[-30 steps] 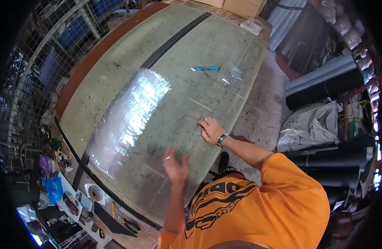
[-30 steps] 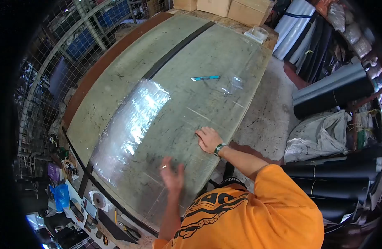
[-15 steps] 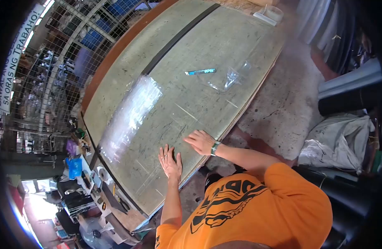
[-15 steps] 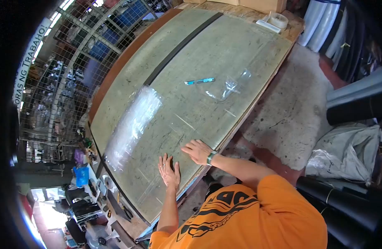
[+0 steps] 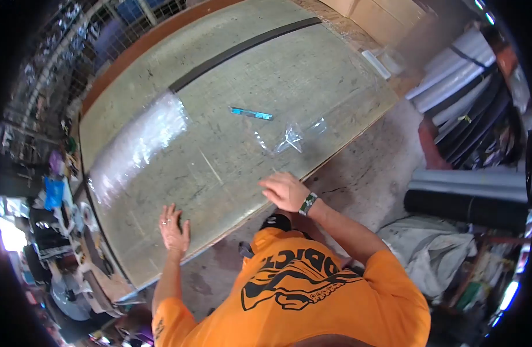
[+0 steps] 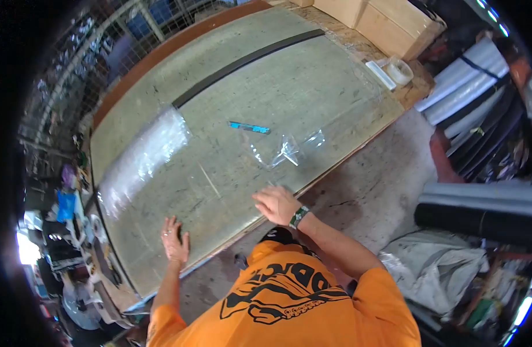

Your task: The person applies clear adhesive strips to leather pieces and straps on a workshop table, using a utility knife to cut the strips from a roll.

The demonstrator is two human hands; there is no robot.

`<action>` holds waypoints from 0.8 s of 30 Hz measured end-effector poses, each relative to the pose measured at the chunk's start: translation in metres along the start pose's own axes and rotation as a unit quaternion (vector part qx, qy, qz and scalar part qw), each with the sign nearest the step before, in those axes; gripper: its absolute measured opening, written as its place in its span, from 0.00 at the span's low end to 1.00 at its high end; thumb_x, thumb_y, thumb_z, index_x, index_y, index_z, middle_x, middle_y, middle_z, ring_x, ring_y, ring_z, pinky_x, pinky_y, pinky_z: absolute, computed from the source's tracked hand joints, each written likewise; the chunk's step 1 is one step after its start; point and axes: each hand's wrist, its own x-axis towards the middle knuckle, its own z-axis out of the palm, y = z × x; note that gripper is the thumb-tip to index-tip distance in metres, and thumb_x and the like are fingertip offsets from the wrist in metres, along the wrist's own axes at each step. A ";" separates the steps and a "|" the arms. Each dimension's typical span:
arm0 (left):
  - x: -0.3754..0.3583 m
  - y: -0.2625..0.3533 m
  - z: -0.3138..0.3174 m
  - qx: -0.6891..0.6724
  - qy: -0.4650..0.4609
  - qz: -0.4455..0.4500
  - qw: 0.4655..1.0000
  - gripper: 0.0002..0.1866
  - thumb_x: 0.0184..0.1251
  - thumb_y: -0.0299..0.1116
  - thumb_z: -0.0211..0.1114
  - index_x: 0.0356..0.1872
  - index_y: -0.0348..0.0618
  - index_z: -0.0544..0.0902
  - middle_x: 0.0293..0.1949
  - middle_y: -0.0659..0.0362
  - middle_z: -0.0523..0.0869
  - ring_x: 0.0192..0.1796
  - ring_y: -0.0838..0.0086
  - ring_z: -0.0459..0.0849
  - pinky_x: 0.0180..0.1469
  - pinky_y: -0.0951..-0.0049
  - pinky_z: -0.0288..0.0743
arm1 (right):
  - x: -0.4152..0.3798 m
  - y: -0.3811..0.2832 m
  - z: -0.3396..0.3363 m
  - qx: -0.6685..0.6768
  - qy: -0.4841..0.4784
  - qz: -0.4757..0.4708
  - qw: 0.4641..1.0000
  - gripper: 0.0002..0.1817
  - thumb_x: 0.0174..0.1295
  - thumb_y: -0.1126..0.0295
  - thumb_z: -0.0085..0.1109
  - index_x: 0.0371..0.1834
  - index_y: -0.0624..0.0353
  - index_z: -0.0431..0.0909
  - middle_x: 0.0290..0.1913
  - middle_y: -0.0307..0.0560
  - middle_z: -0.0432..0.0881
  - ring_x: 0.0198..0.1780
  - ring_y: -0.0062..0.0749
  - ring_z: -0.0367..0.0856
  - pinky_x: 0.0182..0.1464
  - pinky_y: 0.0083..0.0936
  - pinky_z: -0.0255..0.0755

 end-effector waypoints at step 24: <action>0.201 0.306 0.101 -0.151 0.037 0.069 0.985 0.30 0.54 0.33 0.78 0.60 0.45 0.80 0.57 0.51 0.83 0.65 0.53 0.77 0.78 0.45 0.54 | 0.185 0.179 -0.043 -0.222 0.001 0.062 0.973 0.14 0.60 0.61 0.69 0.46 0.54 0.81 0.47 0.48 0.81 0.55 0.46 0.79 0.54 0.46 0.73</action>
